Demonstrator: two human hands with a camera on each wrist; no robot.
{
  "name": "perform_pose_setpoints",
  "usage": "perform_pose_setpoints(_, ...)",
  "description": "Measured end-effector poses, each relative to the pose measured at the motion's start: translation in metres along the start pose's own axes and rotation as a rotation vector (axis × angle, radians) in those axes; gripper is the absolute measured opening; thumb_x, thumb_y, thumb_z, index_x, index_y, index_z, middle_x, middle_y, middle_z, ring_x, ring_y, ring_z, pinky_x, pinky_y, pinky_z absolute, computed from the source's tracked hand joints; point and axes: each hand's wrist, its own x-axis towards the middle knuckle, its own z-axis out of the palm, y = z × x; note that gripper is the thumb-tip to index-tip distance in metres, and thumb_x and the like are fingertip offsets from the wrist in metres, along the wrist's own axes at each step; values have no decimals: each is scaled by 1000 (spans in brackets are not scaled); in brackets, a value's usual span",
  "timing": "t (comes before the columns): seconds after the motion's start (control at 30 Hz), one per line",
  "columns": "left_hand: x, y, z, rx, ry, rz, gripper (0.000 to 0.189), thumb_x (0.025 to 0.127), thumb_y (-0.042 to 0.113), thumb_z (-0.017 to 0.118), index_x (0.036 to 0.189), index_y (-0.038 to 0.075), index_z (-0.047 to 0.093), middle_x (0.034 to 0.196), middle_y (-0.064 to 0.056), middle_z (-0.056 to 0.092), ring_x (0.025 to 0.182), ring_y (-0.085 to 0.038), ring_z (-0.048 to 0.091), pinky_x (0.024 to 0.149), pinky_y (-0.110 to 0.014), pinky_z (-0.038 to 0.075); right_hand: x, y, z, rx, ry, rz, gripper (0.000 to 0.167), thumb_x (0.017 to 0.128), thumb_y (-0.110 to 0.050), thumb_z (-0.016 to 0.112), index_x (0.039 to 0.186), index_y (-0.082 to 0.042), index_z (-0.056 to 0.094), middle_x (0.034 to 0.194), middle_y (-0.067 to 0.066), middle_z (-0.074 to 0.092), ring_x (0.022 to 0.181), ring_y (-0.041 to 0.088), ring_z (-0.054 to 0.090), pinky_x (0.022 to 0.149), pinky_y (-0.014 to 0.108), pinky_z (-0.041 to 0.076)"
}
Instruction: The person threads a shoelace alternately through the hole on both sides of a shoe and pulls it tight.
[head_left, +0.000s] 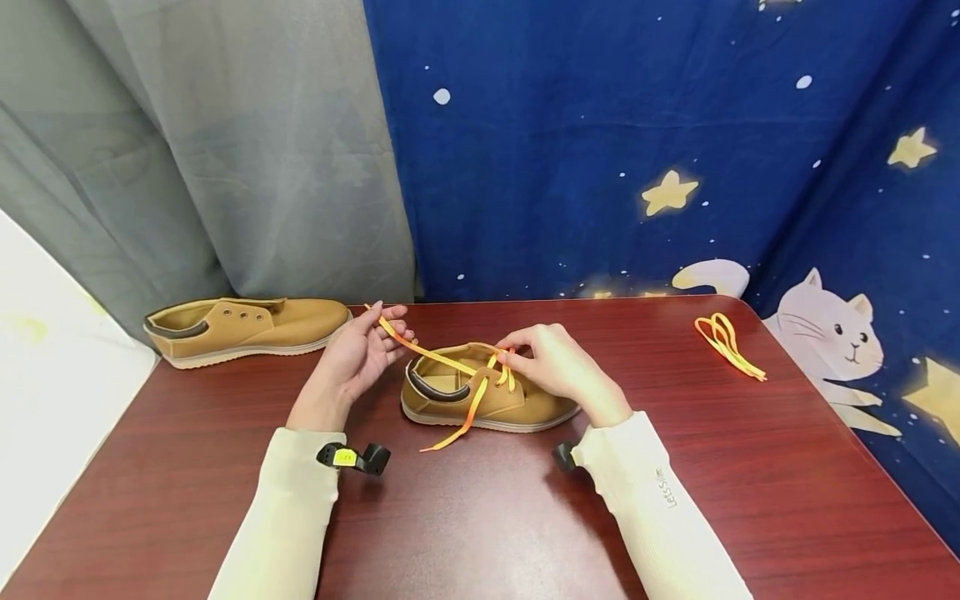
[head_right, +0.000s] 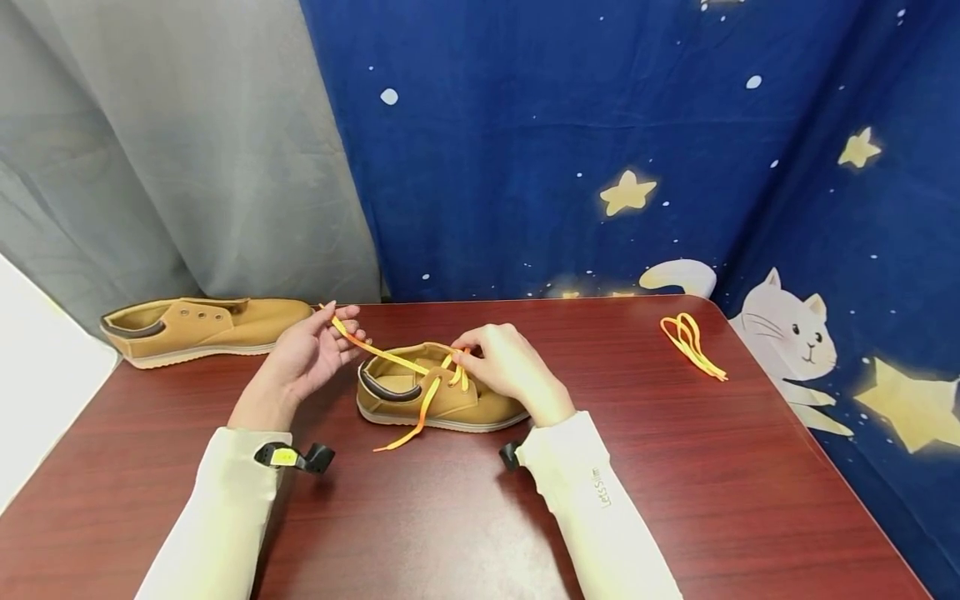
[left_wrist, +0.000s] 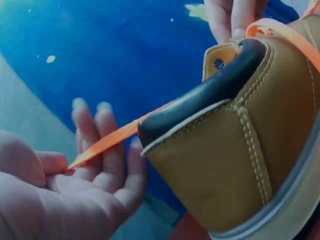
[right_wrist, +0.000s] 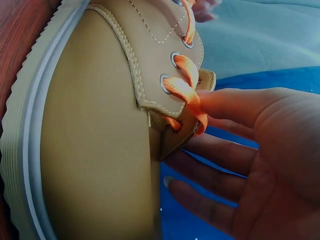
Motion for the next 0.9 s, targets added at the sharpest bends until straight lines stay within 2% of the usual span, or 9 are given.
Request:
perform_pose_setpoints(0.1,-2,0,13,169,-29,13,49,112,27,19,130,-3,54,63,9,37,61,-6,38,69,-21,41,0,1,0,2,0,-4,11,95,-21,69,99,-19,79,83,-8,74,78,6,63,72,24,49)
perform_pose_setpoints(0.2,-5,-1,29,462,-2,69,47,110,19,23,132,-9,54,61,9,32,58,-7,33,61,-24,32,1,1,0,1,-4,-10,11,95,-21,69,98,-18,79,84,-8,74,78,6,63,73,25,50)
perform_pose_setpoints(0.27,-9,-2,38,628,33,111,43,109,16,29,127,-8,60,61,8,39,59,-7,37,59,-23,33,1,1,0,-2,-6,-9,11,95,-20,69,98,-18,79,83,-8,74,78,7,63,73,25,50)
perform_pose_setpoints(0.33,-12,-4,45,755,46,144,36,108,14,39,119,-5,67,63,7,52,61,-7,45,60,-21,39,1,1,0,-7,-10,-3,11,95,-20,68,98,-19,79,83,-8,74,78,7,62,73,26,49)
perform_pose_setpoints(0.43,-16,-7,55,873,30,169,31,106,15,49,113,-5,72,72,0,71,64,-5,56,61,-19,50,0,0,0,-21,-11,-1,12,95,-21,68,99,-18,79,83,-8,74,78,7,63,73,26,49)
perform_pose_setpoints(0.5,-17,-11,63,996,20,185,30,106,16,52,106,-4,74,76,-5,76,64,-8,62,62,-21,54,1,0,0,-26,-3,-6,12,96,-21,68,101,-18,79,83,-7,74,78,7,62,72,26,49)
perform_pose_setpoints(0.6,-16,-23,74,1219,-12,223,32,107,18,49,98,1,75,72,-4,74,63,-9,62,63,-24,51,1,0,2,-7,11,-19,14,96,-20,68,104,-18,79,84,-6,73,76,9,61,70,26,49)
perform_pose_setpoints(0.73,-10,-39,82,1482,-16,268,29,107,19,46,91,11,70,65,5,61,61,-10,53,62,-27,41,3,1,5,22,32,-35,15,97,-17,67,107,-16,79,89,-4,76,77,9,61,71,25,49)
perform_pose_setpoints(0.9,-4,-54,83,1699,88,323,32,105,23,51,75,17,61,61,5,47,58,-14,48,52,-28,35,4,3,8,49,41,-15,15,97,-15,67,106,-14,78,89,-2,77,79,10,64,74,26,51)
